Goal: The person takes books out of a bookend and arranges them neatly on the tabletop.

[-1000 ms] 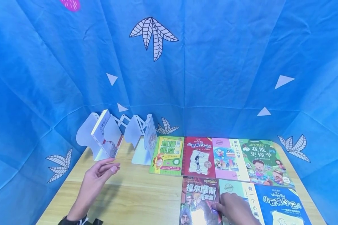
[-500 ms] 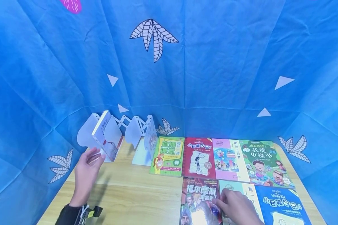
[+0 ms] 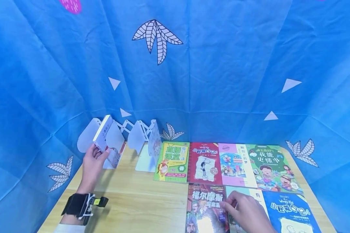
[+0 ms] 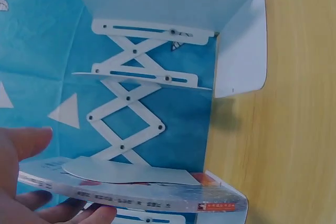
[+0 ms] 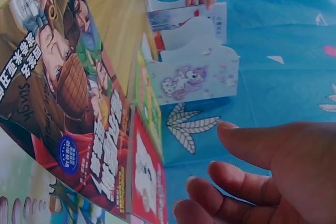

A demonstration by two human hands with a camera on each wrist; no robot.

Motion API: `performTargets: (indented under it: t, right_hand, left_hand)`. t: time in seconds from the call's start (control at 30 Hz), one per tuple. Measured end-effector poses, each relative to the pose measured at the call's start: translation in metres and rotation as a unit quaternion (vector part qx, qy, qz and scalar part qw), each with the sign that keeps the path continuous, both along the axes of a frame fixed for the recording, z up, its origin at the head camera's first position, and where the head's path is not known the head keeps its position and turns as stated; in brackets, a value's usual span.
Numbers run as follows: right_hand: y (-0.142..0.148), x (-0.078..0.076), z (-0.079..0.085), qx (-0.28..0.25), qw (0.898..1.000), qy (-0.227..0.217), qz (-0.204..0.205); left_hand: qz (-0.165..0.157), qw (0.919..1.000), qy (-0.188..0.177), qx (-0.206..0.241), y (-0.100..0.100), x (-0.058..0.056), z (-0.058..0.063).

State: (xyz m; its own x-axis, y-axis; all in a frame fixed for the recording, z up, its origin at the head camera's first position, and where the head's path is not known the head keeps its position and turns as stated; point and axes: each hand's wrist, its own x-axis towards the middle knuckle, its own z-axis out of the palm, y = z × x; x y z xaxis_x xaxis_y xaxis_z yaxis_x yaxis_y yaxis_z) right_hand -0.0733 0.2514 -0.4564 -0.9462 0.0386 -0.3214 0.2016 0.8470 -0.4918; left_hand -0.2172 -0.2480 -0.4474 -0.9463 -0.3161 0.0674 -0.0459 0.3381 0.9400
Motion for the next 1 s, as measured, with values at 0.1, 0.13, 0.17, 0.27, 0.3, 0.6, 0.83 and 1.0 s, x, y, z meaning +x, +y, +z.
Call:
performTargets:
  t: [0.1,0.13,0.17,0.27,0.3,0.6,0.83,1.0]
  right_hand:
    - [0.000,0.002,0.002,-0.001,1.000,0.004,0.002]
    - [0.001,0.003,0.003,0.000,1.000,0.006,0.002]
    - [0.001,0.003,0.003,0.000,1.000,0.006,-0.002]
    - [0.002,0.005,0.004,0.001,1.000,0.007,-0.003]
    - [0.002,0.006,0.004,-0.001,1.000,0.008,-0.001]
    - [0.002,0.008,0.002,-0.006,1.000,0.008,0.006]
    - [-0.001,0.006,0.003,-0.018,1.000,0.008,0.005]
    - [-0.003,0.004,0.004,-0.017,1.000,0.008,0.012]
  left_hand:
    - [-0.001,0.9999,0.004,-0.016,-0.001,-0.008,-0.005]
    - [-0.001,0.9997,0.007,-0.022,-0.001,-0.010,-0.007]
    - [-0.003,0.9996,0.010,-0.025,-0.002,-0.012,-0.009]
    - [-0.007,0.9991,0.021,-0.035,-0.002,-0.017,-0.015]
    - [-0.008,0.9990,0.022,-0.038,-0.002,-0.018,-0.016]
    - [0.031,0.9972,0.039,-0.057,0.001,-0.022,-0.021]
    - [0.062,0.9937,0.066,-0.065,0.003,-0.025,-0.024]
    - [0.076,0.9938,0.061,-0.053,0.000,-0.019,-0.026]
